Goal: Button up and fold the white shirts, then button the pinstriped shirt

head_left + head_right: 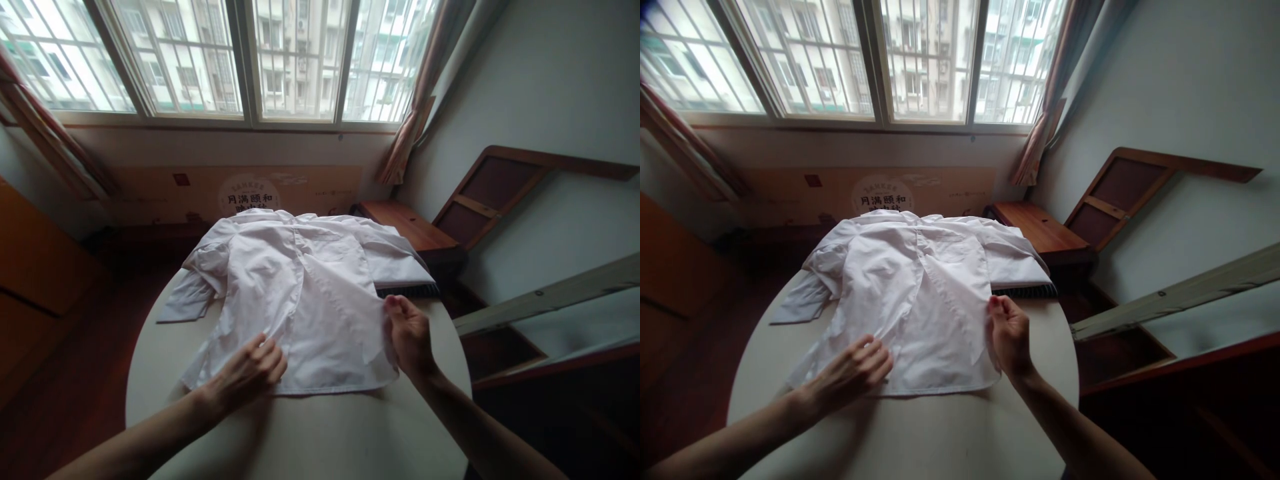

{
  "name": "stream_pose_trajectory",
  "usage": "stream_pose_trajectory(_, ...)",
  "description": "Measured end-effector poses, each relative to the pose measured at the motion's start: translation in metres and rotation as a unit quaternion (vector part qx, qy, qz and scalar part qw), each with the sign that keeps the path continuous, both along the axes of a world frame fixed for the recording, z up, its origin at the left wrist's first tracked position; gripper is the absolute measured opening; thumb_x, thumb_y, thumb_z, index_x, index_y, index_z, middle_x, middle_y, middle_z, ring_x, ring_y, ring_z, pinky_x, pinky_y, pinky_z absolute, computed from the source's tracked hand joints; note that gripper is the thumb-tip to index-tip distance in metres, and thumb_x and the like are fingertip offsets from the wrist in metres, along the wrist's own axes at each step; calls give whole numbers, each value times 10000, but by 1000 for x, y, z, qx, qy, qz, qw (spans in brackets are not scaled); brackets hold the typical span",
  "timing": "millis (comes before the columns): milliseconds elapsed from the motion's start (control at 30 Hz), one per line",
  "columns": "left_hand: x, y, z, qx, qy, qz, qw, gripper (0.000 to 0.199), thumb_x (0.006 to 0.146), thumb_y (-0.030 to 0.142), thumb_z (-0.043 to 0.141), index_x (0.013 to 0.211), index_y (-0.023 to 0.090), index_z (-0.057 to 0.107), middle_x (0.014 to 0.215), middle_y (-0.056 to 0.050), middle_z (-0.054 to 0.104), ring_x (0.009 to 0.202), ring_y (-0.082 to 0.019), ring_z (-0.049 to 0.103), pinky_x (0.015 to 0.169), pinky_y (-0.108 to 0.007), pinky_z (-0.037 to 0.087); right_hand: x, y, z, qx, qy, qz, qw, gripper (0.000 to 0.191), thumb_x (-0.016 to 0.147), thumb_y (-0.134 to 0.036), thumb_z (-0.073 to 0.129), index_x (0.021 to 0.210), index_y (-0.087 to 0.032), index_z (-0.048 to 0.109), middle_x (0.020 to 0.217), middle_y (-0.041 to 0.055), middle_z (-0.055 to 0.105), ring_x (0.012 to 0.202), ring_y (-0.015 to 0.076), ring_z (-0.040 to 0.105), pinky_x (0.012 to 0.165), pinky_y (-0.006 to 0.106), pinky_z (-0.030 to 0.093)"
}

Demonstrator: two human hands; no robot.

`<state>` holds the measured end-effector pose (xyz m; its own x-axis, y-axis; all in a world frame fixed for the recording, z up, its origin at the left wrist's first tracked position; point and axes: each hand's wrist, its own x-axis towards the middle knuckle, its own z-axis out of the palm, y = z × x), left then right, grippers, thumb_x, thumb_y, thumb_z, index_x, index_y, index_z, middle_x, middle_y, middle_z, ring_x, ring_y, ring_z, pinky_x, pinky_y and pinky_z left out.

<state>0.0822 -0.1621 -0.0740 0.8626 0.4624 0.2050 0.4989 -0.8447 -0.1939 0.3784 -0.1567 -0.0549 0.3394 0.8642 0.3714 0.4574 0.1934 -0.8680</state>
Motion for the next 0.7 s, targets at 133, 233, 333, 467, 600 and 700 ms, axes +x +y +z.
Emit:
stream_pose_trajectory(133,-7,6,-6,-68,-165,57,982,226,897,180,330,798,183,533,660,-32,552,595,-149,510,572,-275,383,14,11,-20,-80,80,22,993,317,885,-464,372,774,-220,541,606,23,582,487,180,540,453,304,439)
stream_pose_trajectory(233,-7,2,-5,-80,-125,50,988,201,891,196,350,784,192,521,649,-21,536,567,-149,478,544,-279,355,22,4,-31,-55,-132,51,988,185,839,-347,483,928,-205,562,872,89,639,735,243,624,620,384,513)
stream_pose_trajectory(333,0,-5,2,-87,-30,51,994,191,852,116,397,935,209,541,781,-31,581,685,-171,516,613,-295,378,14,-13,-23,55,-361,88,927,273,836,-217,488,1103,-209,549,1181,136,565,1131,300,511,915,477,434)
stream_pose_trajectory(467,16,-8,5,-98,4,37,994,284,819,177,491,1102,202,503,1009,-75,580,889,-220,521,753,-350,399,-15,-29,-12,91,-518,290,799,371,838,-309,546,1182,-171,523,1209,132,559,1153,288,479,1015,465,353)
stream_pose_trajectory(600,25,-2,-13,-76,29,12,997,124,853,174,469,954,182,541,843,-51,584,762,-200,519,669,-332,380,-32,-25,-30,51,-567,338,749,184,854,-267,525,970,-135,578,945,113,625,863,232,565,814,394,451)
stream_pose_trajectory(700,19,4,-22,-68,-4,13,998,132,872,135,434,800,177,536,735,-28,569,655,-172,495,604,-307,341,-29,-19,-39,47,-550,328,767,140,865,-101,444,809,-155,560,778,64,609,705,177,550,653,298,432)
